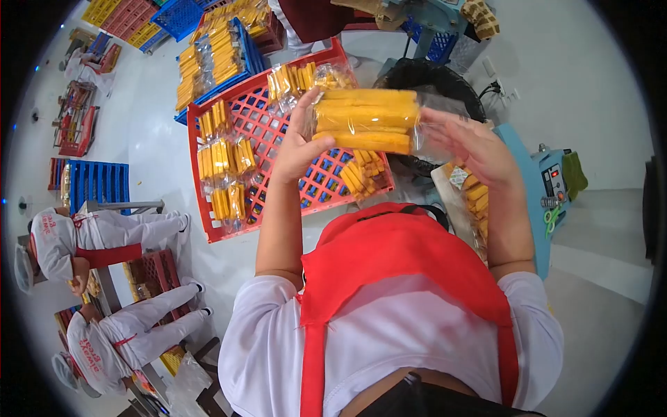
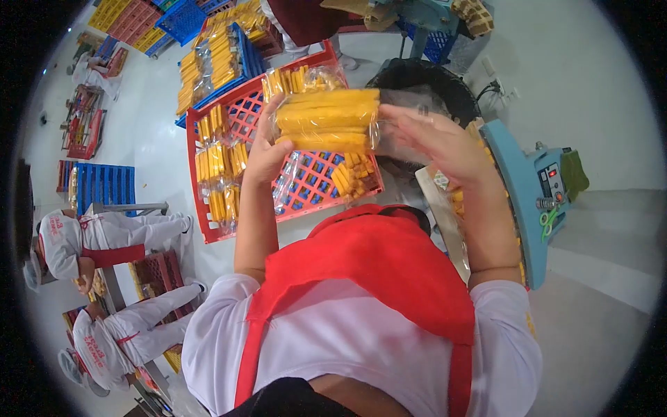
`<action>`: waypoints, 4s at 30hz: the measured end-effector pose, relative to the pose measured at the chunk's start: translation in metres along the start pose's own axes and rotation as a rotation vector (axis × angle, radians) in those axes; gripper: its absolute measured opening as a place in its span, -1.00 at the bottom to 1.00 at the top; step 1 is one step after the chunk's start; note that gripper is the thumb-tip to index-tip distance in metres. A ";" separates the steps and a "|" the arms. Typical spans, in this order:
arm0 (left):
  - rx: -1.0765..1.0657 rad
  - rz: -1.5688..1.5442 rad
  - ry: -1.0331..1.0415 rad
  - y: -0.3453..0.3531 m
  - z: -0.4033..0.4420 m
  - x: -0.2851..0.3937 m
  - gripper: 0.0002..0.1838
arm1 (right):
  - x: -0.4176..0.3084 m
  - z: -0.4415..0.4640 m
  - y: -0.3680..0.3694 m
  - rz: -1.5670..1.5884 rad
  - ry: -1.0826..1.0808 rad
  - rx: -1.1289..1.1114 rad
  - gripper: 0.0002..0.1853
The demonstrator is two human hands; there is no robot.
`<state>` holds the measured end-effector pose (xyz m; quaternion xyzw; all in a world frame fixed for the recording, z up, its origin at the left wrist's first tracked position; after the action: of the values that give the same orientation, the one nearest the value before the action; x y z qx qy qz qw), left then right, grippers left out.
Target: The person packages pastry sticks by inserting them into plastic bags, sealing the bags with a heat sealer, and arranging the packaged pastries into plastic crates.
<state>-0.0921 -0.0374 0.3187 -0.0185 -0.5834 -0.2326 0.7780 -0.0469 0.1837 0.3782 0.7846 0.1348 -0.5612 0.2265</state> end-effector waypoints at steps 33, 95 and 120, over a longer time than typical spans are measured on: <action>-0.182 -0.084 -0.072 0.025 -0.023 0.038 -0.12 | 0.028 -0.012 0.022 0.085 -0.084 -0.159 -0.52; -0.199 -0.239 -0.233 0.053 -0.026 -0.004 0.21 | 0.010 -0.025 0.014 -0.589 -0.322 0.300 -0.82; -0.184 -0.487 -0.209 0.055 -0.025 -0.011 0.03 | -0.009 -0.028 0.020 -1.070 -0.399 0.275 -0.80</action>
<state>-0.0506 0.0081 0.3136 0.0278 -0.6240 -0.4613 0.6301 -0.0175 0.1817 0.3983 0.5087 0.3928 -0.7467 -0.1712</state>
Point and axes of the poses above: each hand's wrist, its own z-axis towards the middle knuckle, its own y-axis out of the palm, x = y × z, the point moved 7 cm from there along z, towards the middle knuckle, and after that the axes turned 5 degrees about y, right-handed, at the moved point
